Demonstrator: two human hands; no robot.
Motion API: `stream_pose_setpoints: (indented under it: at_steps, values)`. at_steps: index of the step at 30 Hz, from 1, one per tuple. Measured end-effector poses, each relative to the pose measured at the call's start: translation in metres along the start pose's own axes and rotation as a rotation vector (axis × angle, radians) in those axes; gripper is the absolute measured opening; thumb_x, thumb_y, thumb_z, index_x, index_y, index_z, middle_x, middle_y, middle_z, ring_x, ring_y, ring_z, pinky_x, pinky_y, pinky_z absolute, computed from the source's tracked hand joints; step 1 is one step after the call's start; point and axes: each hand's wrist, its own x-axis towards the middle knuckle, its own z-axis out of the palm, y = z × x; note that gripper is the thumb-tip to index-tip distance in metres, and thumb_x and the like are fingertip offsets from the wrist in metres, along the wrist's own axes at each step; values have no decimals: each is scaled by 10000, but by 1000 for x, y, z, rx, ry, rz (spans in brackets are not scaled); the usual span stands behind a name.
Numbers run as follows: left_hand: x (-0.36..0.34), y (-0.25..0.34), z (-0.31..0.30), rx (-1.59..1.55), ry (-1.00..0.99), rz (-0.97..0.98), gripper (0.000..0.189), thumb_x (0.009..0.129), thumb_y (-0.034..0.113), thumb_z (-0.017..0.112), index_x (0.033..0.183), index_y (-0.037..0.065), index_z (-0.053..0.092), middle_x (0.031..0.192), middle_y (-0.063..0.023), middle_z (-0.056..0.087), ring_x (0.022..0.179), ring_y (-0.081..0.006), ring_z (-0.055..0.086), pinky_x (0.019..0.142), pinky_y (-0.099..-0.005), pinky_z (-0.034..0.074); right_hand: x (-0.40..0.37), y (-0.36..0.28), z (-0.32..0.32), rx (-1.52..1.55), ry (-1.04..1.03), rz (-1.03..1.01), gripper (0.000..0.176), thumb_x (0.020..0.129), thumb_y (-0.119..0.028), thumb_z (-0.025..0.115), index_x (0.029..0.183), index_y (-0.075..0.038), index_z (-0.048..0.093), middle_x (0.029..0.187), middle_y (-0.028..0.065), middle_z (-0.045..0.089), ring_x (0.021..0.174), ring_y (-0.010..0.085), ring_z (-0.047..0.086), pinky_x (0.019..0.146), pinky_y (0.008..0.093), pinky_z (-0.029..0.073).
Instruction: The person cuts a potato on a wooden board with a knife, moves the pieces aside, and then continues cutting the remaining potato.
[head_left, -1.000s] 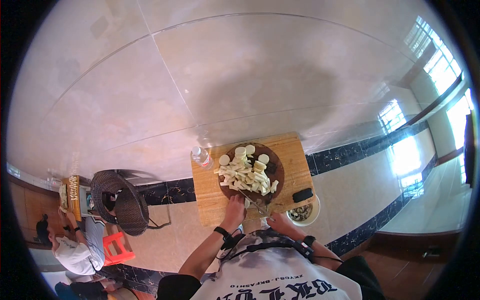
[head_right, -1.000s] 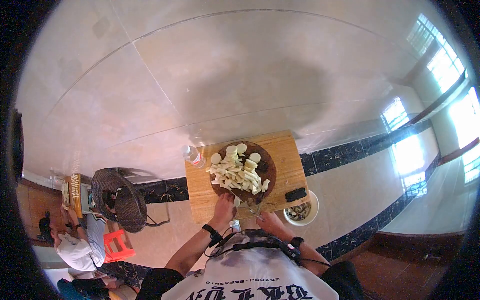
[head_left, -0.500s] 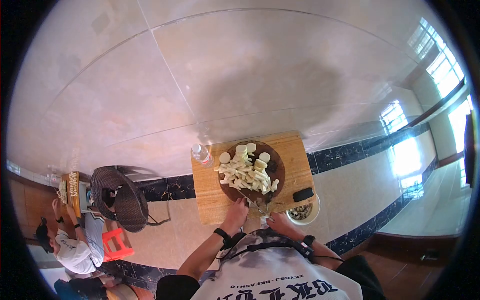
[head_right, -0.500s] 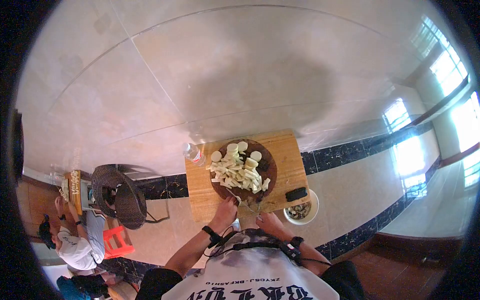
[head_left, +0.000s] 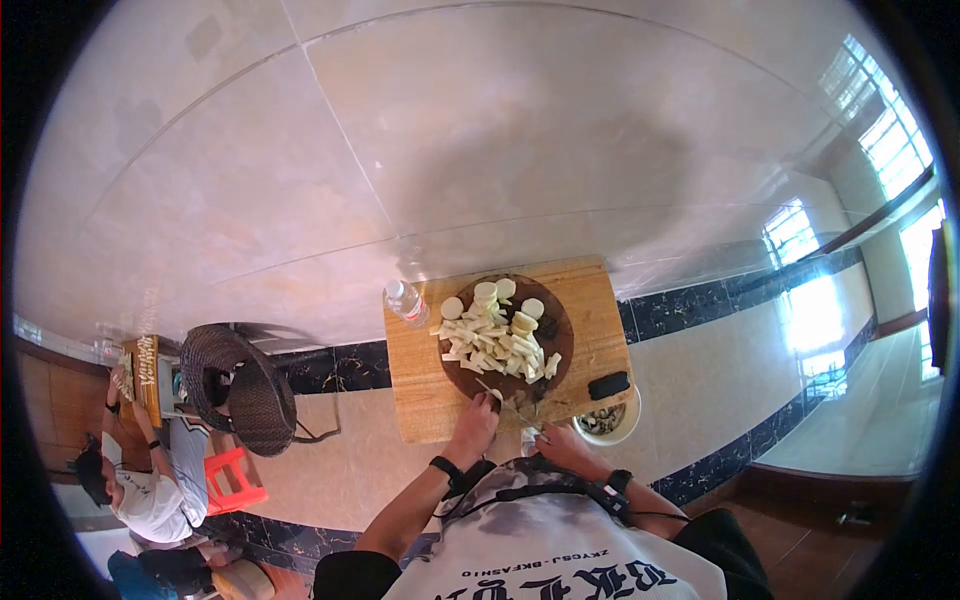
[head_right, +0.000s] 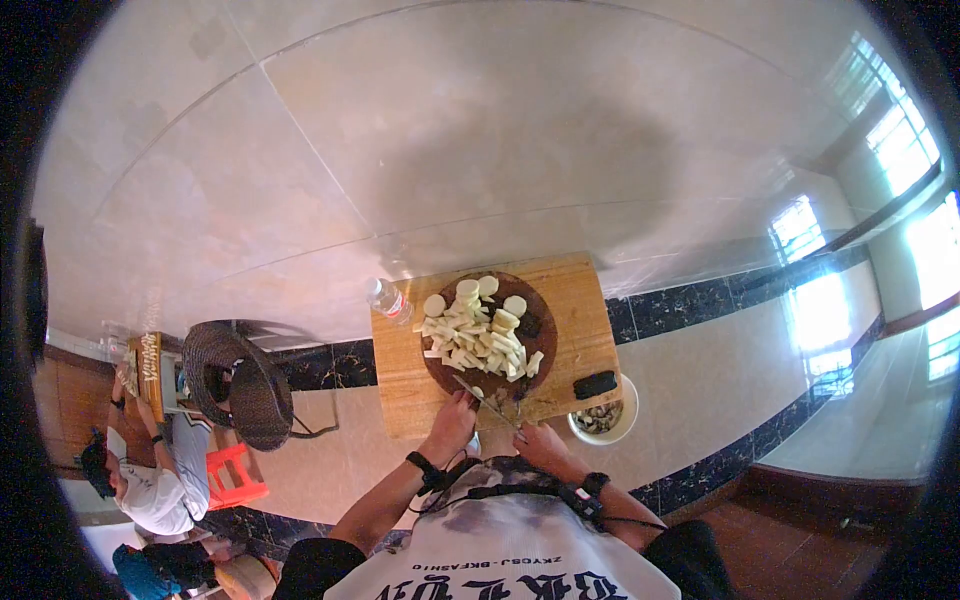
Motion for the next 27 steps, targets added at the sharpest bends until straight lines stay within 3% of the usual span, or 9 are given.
stream_pose_setpoints:
  at_steps: [6, 12, 15, 19, 21, 24, 27]
  values:
    - [0, 6, -8, 18, -37, -33, 284, 719, 57, 605, 948, -78, 703, 1200, -225, 581, 1175, -349, 536, 975, -383, 502, 2, 6, 2, -40, -47, -4, 306, 936, -246, 540, 887, 55, 566, 797, 311, 604, 790, 528, 609, 703, 605, 490]
    - [-6, 2, -2, -38, -67, -46, 258, 728, 71, 605, 924, -71, 694, 1215, -221, 576, 1194, -350, 535, 997, -402, 489, 11, 18, 10, -294, 25, -340, 178, 843, -171, 609, 809, 4, 620, 888, 222, 620, 725, 423, 643, 663, 532, 534]
    - [-5, 3, -2, 11, -50, -32, 238, 743, 76, 600, 916, -60, 691, 1220, -215, 578, 1191, -343, 542, 1002, -408, 486, 25, -13, -8, -104, -184, 37, 273, 878, -215, 572, 900, 54, 613, 863, 330, 641, 820, 516, 626, 751, 584, 494]
    - [-7, 0, 10, 20, 28, -33, 229, 771, 80, 583, 917, -58, 693, 1209, -200, 587, 1179, -338, 549, 993, -401, 493, 23, -14, -1, -135, -93, -26, 292, 882, -229, 559, 902, 59, 605, 830, 329, 636, 818, 525, 624, 749, 595, 493]
    - [-9, -4, 17, 52, 18, -41, 226, 783, 82, 575, 917, -57, 693, 1199, -191, 593, 1173, -334, 550, 986, -399, 497, 23, -14, 7, -69, -35, 125, 305, 881, -238, 556, 888, 62, 607, 818, 331, 634, 826, 525, 624, 757, 596, 491]
    - [-9, -9, 22, 31, -14, -40, 233, 784, 82, 579, 939, -55, 687, 1169, -175, 602, 1154, -331, 555, 970, -395, 504, 16, -9, -3, -104, -47, -44, 312, 879, -246, 559, 868, 59, 623, 814, 329, 635, 832, 530, 623, 770, 598, 489]
    - [-7, -10, 17, 48, 72, 24, 246, 789, 94, 581, 967, -48, 676, 1129, -165, 608, 1123, -328, 562, 945, -397, 508, 15, -7, -7, -78, -41, 181, 311, 881, -248, 562, 895, 54, 635, 838, 330, 639, 832, 535, 619, 777, 595, 489]
